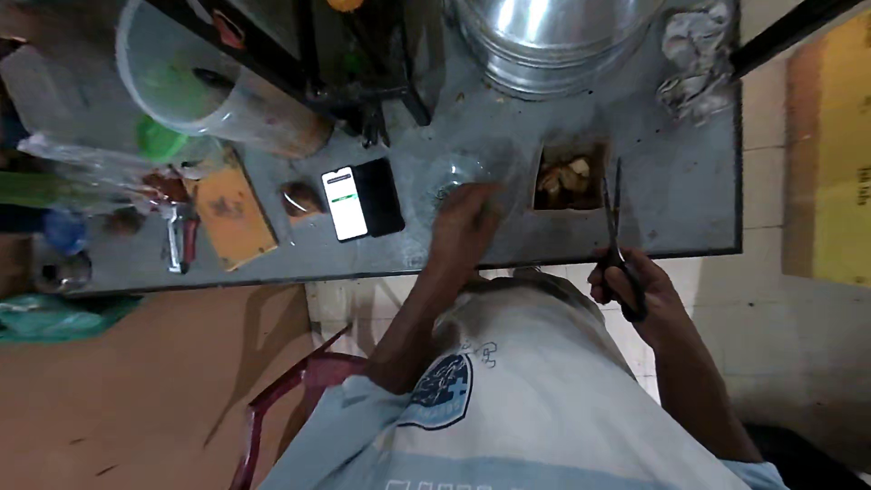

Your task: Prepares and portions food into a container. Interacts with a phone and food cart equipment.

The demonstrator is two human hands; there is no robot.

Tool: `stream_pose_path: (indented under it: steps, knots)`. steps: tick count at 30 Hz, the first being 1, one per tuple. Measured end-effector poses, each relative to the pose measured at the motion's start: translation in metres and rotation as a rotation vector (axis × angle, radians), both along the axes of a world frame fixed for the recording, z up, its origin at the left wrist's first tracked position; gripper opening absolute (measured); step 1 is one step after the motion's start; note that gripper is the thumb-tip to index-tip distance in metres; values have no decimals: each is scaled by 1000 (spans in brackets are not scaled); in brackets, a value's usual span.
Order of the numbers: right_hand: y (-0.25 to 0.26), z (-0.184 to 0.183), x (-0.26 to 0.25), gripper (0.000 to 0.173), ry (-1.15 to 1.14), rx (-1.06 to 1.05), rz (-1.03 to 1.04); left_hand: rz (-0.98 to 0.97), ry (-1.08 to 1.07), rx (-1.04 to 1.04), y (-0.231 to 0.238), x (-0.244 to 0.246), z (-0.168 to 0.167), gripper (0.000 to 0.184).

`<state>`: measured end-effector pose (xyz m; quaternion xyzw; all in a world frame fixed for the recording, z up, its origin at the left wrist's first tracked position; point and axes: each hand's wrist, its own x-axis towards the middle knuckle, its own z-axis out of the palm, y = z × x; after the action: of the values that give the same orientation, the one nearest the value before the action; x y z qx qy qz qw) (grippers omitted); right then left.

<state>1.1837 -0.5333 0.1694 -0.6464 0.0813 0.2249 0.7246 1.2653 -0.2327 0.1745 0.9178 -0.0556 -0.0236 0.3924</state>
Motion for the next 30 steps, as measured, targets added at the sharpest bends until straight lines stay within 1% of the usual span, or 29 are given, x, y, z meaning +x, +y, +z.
stream_pose_path:
  steps: [1,2,4,6,8,11,16,19,22,27,30]
  knots:
    - [2,1,2,50,6,-12,13,85,41,34,17,-6,-4,34]
    - [5,1,5,48,11,-16,28,147,109,67,30,-9,-7,40]
    - [12,1,11,41,17,-10,62,223,217,111,44,-9,-13,52]
    - [19,1,18,39,13,-22,99,238,258,144,44,-3,-22,58]
    - [26,2,24,43,2,-20,137,234,324,190,37,6,-30,63]
    - [32,4,28,46,-20,2,179,227,373,214,29,18,-36,58]
    - [34,1,25,45,-26,4,199,215,279,111,39,25,-35,45]
    - [37,-1,18,40,9,10,209,253,248,27,46,28,-29,44]
    - [40,-6,12,37,51,13,223,261,220,34,51,32,-27,46]
    - [41,-15,8,41,57,3,250,151,93,21,58,40,-25,34]
    - [44,-14,11,41,48,-6,296,52,17,9,56,42,-16,32]
